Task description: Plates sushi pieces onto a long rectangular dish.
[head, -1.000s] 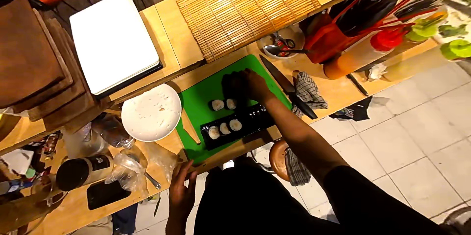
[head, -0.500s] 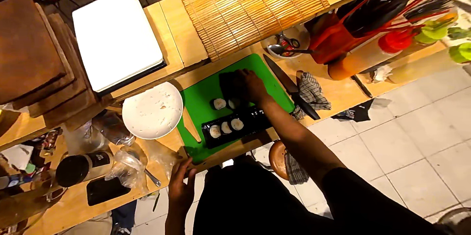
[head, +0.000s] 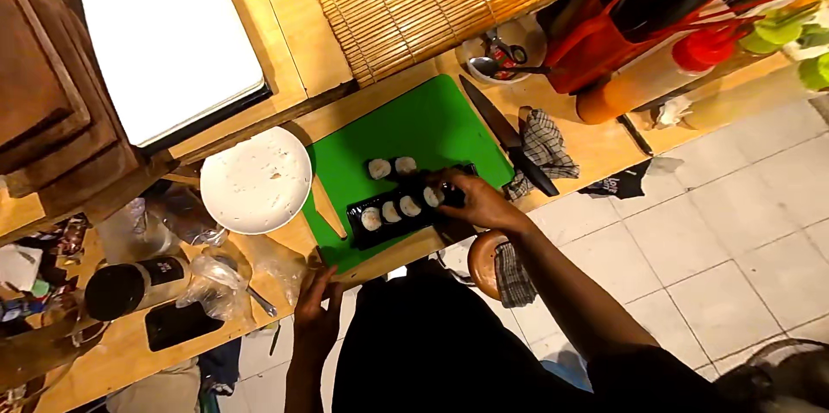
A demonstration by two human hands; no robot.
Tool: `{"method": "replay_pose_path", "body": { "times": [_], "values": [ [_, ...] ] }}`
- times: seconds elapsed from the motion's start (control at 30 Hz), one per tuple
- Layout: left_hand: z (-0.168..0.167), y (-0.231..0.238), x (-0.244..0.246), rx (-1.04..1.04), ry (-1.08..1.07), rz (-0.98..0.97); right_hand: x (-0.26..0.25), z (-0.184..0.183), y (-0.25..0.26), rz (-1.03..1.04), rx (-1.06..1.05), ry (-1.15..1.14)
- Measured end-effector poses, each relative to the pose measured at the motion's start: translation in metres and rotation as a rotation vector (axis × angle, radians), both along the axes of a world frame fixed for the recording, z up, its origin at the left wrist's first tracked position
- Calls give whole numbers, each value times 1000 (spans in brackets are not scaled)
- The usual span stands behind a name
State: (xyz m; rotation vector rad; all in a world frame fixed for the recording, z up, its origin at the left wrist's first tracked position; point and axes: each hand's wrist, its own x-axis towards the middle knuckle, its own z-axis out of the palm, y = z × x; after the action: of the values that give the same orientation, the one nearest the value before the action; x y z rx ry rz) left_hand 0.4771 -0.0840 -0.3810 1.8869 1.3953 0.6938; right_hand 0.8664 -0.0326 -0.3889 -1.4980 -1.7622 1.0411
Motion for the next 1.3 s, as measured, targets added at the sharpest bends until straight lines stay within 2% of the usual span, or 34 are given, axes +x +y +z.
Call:
{"method": "replay_pose_path", "body": {
  "times": [0.23, 0.73, 0.83, 0.93, 1.03, 1.13, 1.3],
  "values": [
    [0, 5, 7, 4, 19, -48, -4, 0, -1, -1, -48, -26],
    [0, -3, 5, -39, -27, -11, -6, -1, 0, 8, -61, -73],
    [1, -3, 2, -13, -27, -1, -3, 8, 9, -97, -13, -14],
    [-1, -5, 1, -17, -32, 3, -12, 13, 35, -220, -15, -173],
    [-1, -4, 2, -24, -43, -7, -33, 6, 68, -169, -126, -424],
    [0, -3, -2, -9, -55, -13, -48, 1, 84, -126, -193, -489],
    [-4, -14, -15, 20, -58, 50, -16, 4, 83, 2, 48, -405]
  ]
}}
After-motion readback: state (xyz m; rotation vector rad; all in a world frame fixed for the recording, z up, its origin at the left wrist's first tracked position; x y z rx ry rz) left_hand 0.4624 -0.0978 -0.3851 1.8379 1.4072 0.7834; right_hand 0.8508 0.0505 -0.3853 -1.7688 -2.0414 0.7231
